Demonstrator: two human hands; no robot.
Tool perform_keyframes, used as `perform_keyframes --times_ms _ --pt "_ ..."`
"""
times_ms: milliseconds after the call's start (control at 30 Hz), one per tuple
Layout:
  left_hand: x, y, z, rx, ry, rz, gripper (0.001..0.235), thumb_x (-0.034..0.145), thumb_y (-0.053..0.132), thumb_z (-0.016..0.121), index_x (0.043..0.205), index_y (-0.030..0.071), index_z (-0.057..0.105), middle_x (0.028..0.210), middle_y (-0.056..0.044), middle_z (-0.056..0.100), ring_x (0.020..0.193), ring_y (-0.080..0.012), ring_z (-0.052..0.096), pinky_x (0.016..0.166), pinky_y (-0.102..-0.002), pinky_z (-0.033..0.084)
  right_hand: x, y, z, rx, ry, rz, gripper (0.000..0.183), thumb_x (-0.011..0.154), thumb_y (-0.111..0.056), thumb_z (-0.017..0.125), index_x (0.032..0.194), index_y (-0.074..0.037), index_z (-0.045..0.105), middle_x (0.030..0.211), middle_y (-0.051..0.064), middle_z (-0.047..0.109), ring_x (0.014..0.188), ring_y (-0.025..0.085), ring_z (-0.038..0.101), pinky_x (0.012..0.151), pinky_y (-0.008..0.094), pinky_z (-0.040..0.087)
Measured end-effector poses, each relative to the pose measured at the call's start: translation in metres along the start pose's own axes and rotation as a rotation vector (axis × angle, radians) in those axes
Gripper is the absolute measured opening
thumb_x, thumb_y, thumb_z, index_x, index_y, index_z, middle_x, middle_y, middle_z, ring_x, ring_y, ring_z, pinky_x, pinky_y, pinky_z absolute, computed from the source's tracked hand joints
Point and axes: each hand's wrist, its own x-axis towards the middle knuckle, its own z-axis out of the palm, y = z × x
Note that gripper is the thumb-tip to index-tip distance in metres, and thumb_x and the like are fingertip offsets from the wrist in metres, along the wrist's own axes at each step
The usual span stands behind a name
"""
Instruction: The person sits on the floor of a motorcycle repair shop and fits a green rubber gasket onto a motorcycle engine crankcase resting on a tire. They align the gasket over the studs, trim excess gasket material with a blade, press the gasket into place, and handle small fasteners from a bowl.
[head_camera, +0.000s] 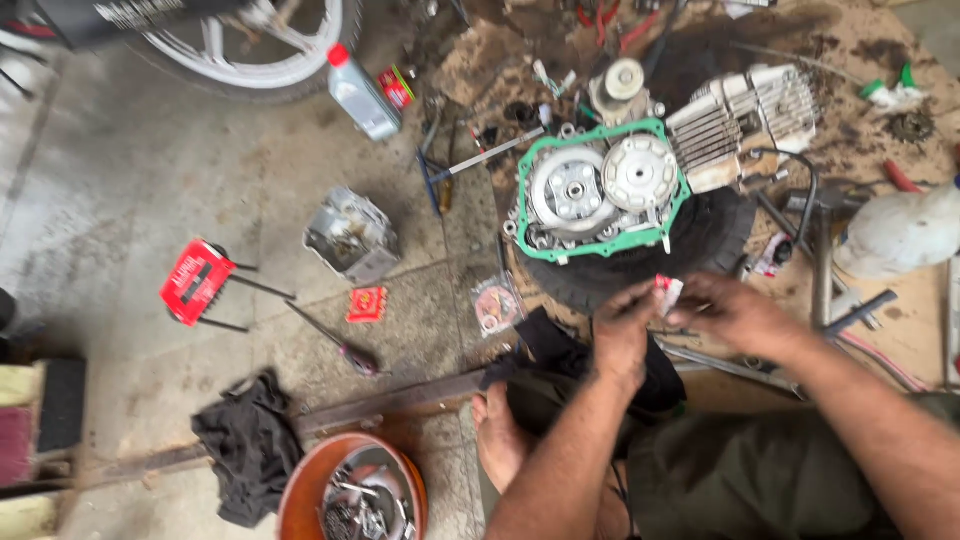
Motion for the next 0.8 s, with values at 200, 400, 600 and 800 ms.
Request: perform_keyframes --times_ms 200,400,600,800 --pt "0.007 0.024 -0.013 0.034 0.037 0.060 0.018 0.086 0.011 0.084 0.101 0.004 0.077 0.094 -0.006 0.076 0.088 -0.0157 0.069 0.086 -0.031 0.056 0.028 0.009 0.005 0.196 -0.047 0.082 0.026 0.091 -0.025 0.072 0.104 -0.003 0.076 0.086 0.009 0.082 0.076 0.018 0.076 0.074 0.035 0.064" --pt "0.030 0.027 -0.069 0.153 0.302 0.257 0.012 0.094 0.014 0.073 0.101 0.005 0.076 0.093 -0.005 0.076 0.086 -0.0150 0.069 0.080 -0.029 0.054 0.021 0.017 -0.013 0.149 -0.008 0.121 0.026 0.093 -0.028 0.071 0.099 -0.003 0.076 0.085 0.009 0.080 0.078 0.015 0.078 0.078 0.031 0.064" --pt "0.100 0.094 -0.113 0.331 0.563 0.728 0.020 0.096 0.008 0.073 0.113 -0.002 0.073 0.105 -0.013 0.075 0.093 -0.0222 0.069 0.084 -0.034 0.054 0.027 0.039 -0.031 0.227 0.067 0.164 0.030 0.091 -0.028 0.073 0.104 -0.001 0.073 0.087 0.012 0.080 0.077 0.021 0.076 0.076 0.036 0.063" --pt "0.146 0.193 -0.074 1.080 0.506 0.508 0.035 0.087 0.019 0.080 0.120 0.009 0.073 0.110 -0.019 0.076 0.103 -0.0305 0.073 0.090 -0.041 0.057 0.039 0.055 -0.037 0.279 0.087 0.191 0.034 0.093 -0.025 0.072 0.112 0.003 0.071 0.085 0.018 0.078 0.077 0.023 0.074 0.075 0.039 0.061"
